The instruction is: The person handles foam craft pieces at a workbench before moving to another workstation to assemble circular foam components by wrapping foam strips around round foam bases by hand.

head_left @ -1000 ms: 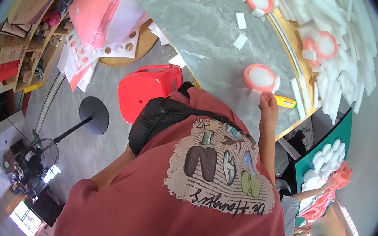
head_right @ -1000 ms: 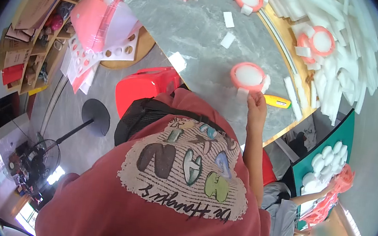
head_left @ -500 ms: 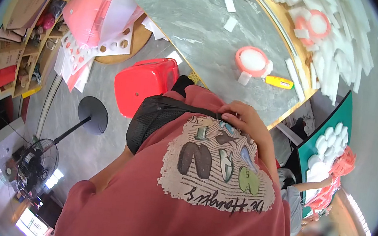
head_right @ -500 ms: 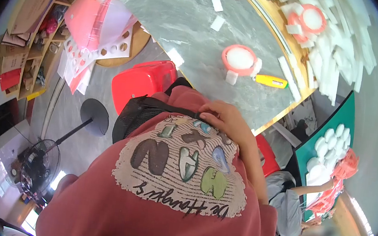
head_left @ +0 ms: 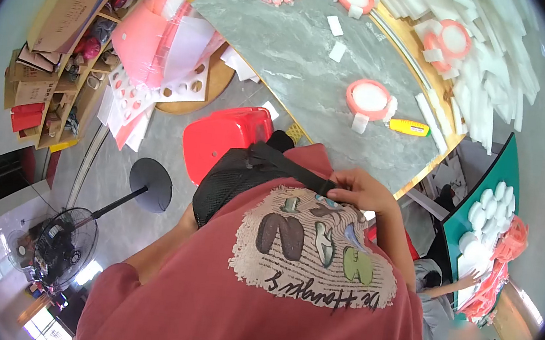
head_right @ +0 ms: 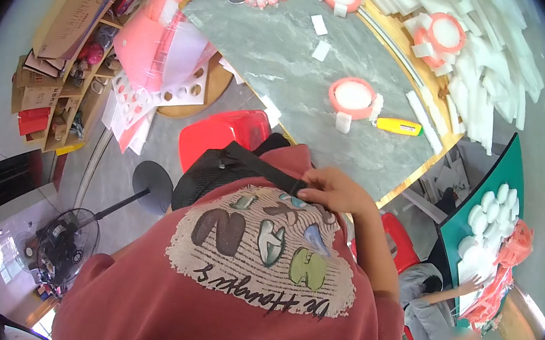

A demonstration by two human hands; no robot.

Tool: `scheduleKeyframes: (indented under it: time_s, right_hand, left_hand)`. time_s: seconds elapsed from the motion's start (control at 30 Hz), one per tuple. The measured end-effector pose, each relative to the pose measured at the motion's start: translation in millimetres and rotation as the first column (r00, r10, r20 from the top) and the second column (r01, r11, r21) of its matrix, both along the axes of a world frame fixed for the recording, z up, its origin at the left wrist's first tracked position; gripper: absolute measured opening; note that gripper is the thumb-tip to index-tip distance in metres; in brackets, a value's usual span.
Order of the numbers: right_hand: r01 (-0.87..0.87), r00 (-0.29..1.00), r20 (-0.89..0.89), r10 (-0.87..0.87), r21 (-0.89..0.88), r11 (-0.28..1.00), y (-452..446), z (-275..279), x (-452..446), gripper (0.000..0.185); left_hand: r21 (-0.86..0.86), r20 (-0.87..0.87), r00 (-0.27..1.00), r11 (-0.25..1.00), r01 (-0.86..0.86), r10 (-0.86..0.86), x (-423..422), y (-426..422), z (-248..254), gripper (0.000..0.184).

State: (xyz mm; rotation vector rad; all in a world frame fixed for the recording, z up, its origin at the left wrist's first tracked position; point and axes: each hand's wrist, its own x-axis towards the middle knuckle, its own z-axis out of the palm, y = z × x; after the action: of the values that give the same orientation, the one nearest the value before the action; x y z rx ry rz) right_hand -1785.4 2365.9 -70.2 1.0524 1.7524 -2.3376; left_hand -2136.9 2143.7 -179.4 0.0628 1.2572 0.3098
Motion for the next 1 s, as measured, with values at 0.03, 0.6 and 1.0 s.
scheduleKeyframes:
  time_s: [0.03,0.6,1.0]
  right_hand:
    - [0.046,0.999,-0.019,-0.049,-0.156,0.987,-2.1,1.5,6.2,0.015]
    - [0.253,0.967,0.053,-0.249,-0.090,0.963,7.5,9.0,15.8,0.012]
    - [0.157,0.861,0.367,-0.352,0.468,0.870,29.4,25.9,10.1,0.039]
  left_hand:
    - [0.014,-0.006,1.000,1.000,-0.013,0.013,-3.8,3.1,0.0,0.049]
    - [0.276,-0.045,0.999,0.961,0.002,0.011,-10.0,123.7,56.6,0.043]
    - [0.228,0.062,0.987,0.961,-0.158,0.148,-22.6,129.6,7.9,0.034]
